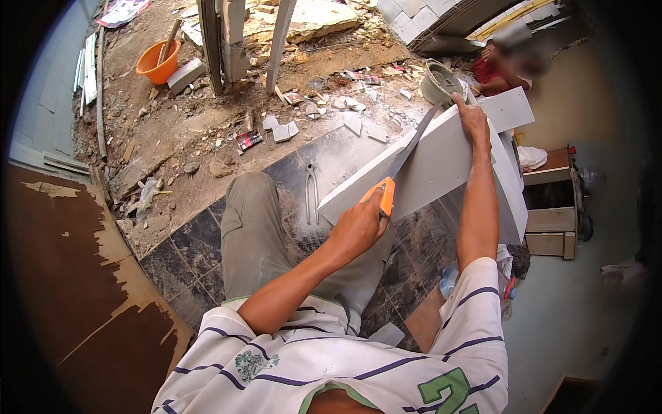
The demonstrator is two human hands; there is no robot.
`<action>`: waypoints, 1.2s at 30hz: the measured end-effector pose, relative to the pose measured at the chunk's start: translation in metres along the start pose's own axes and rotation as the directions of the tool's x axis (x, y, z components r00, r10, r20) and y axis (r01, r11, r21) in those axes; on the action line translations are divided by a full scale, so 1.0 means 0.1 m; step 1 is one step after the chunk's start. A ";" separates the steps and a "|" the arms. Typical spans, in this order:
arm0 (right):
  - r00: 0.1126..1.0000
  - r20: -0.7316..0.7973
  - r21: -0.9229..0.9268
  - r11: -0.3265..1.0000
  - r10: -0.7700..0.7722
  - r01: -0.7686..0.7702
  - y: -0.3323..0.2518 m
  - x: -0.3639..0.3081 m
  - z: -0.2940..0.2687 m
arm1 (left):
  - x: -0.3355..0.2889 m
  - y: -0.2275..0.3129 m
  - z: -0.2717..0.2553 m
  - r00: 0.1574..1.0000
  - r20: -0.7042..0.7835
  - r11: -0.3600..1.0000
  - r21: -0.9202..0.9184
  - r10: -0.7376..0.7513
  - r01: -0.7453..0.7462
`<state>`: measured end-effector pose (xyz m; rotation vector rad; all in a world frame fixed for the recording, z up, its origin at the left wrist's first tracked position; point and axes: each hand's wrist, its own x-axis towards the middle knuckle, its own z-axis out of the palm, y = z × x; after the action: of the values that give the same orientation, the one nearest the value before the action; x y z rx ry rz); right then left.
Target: The person saws several lightweight masonry blocks and then moves them to a pile while sitting on the floor.
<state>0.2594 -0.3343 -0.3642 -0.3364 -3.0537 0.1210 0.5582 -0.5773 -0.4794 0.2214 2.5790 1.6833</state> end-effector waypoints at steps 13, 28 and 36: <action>0.996 -0.089 0.111 0.994 0.026 -0.016 0.20 0.09 0.14 | 0.14 0.08 0.01 0.999 -0.013 0.999 -0.016 0.048 -0.048; 0.996 0.050 0.167 0.983 0.069 -0.077 0.36 0.24 0.13 | 0.12 0.15 0.06 0.996 0.087 0.999 0.042 -0.037 0.033; 0.992 0.124 0.142 0.989 0.018 -0.036 0.09 0.20 0.08 | -0.31 0.00 -0.04 0.997 -0.026 0.996 0.038 -0.078 0.079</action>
<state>0.2410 -0.3212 -0.3717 -0.3743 -3.1378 0.3752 0.5881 -0.5852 -0.4792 0.1008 2.6033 1.6210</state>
